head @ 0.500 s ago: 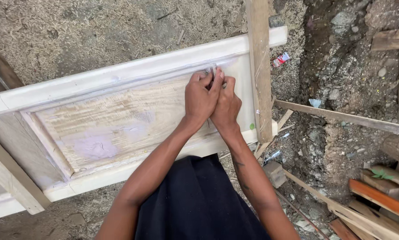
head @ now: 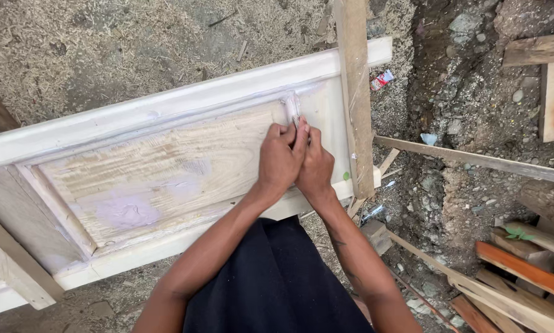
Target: The person sands a white wooden door panel using a sanding block. They work along the edges and corners, then move to the flat central surface, applying consistent pressure to smooth the wood.
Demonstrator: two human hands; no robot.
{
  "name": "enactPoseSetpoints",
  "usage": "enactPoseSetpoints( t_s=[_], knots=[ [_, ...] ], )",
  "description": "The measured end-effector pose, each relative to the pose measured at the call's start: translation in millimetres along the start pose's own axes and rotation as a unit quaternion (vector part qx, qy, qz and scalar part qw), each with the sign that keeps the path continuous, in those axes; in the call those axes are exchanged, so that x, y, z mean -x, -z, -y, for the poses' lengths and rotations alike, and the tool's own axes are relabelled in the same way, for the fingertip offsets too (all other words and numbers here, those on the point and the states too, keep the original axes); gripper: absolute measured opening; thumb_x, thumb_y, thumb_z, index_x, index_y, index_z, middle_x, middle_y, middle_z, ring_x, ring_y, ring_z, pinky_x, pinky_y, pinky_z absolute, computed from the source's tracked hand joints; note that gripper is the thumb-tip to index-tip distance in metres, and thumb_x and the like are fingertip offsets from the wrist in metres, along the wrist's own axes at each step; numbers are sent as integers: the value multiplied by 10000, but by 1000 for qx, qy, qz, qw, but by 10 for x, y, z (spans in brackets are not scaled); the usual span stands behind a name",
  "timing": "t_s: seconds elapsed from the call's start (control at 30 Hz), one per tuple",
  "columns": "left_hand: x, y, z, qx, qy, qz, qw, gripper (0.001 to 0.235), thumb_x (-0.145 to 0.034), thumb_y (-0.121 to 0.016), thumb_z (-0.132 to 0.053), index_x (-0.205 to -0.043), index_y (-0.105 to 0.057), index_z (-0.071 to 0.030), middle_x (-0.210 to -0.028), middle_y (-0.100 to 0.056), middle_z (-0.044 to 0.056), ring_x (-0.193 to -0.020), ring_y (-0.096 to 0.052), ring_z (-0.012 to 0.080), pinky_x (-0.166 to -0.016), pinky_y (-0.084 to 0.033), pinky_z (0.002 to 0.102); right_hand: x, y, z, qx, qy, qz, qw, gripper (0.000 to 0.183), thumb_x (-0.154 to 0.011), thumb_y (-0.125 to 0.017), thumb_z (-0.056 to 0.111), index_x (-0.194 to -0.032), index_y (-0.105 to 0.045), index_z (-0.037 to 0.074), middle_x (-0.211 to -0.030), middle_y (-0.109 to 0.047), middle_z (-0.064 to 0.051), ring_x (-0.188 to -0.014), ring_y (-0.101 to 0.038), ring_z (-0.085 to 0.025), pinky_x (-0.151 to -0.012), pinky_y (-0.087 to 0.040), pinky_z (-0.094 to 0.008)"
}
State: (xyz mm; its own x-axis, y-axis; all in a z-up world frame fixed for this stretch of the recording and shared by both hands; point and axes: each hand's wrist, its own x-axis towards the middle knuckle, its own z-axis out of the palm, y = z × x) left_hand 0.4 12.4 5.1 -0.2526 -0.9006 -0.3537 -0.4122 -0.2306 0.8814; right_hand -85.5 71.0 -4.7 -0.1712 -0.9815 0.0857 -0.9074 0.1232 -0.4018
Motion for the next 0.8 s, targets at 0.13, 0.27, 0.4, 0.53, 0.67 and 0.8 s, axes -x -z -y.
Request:
enactPoseSetpoints(
  t_s=[0.13, 0.27, 0.4, 0.53, 0.67, 0.8],
  knots=[
    [-158, 51, 0, 5, -17, -12, 1000, 383, -1001, -643, -327, -1094, -754, 28, -883, -632, 266, -727, -659, 369, -652, -521, 448, -197, -68, 17, -11, -4, -11, 1000, 531, -995, -653, 72, -1475, -486, -82, -1148, -631, -184, -732, -712, -296, -554, -544, -374],
    [-265, 37, 60, -3, -38, -35, 999, 354, -1024, -650, -339, -1016, -778, -9, -938, -656, 262, -784, -663, 382, -708, -533, 456, -258, -111, -8, -13, 2, -1, 1000, 570, -952, -658, 75, -1466, -485, -100, -1141, -621, -202, -720, -696, -323, -547, -534, -394],
    [45, 2, -5, -5, 4, 6, 1000, 352, -1013, -616, -338, -1043, -780, -28, -907, -626, 270, -751, -659, 395, -691, -531, 467, 36, 18, -7, -9, 2, 6, 1000, 544, -973, -661, 58, -1468, -483, -81, -1167, -616, -194, -734, -706, -312, -559, -546, -389],
    [-163, 47, -19, -24, -20, -12, 999, 375, -1000, -625, -344, -1020, -775, -1, -890, -603, 295, -724, -644, 431, -678, -522, 489, -155, -146, -91, 3, 7, 12, 1000, 548, -980, -681, 46, -1465, -483, -118, -1137, -612, -209, -700, -701, -305, -519, -535, -391],
    [-307, 97, -2, -35, 9, 18, 999, 441, -1051, -619, -370, -908, -756, 24, -830, -625, 269, -736, -627, 430, -725, -510, 498, -209, -161, -65, -8, 7, 8, 1000, 471, -907, -707, 95, -1326, -541, -44, -1141, -625, -200, -694, -686, -321, -543, -536, -399],
    [17, 8, 16, -37, -19, 14, 999, 399, -1030, -612, -348, -927, -785, -4, -870, -606, 280, -735, -628, 427, -690, -512, 495, 65, 5, -16, 2, -5, 6, 1000, 586, -925, -694, 76, -1450, -500, -98, -1148, -624, -197, -704, -695, -312, -541, -539, -388]
  ],
)
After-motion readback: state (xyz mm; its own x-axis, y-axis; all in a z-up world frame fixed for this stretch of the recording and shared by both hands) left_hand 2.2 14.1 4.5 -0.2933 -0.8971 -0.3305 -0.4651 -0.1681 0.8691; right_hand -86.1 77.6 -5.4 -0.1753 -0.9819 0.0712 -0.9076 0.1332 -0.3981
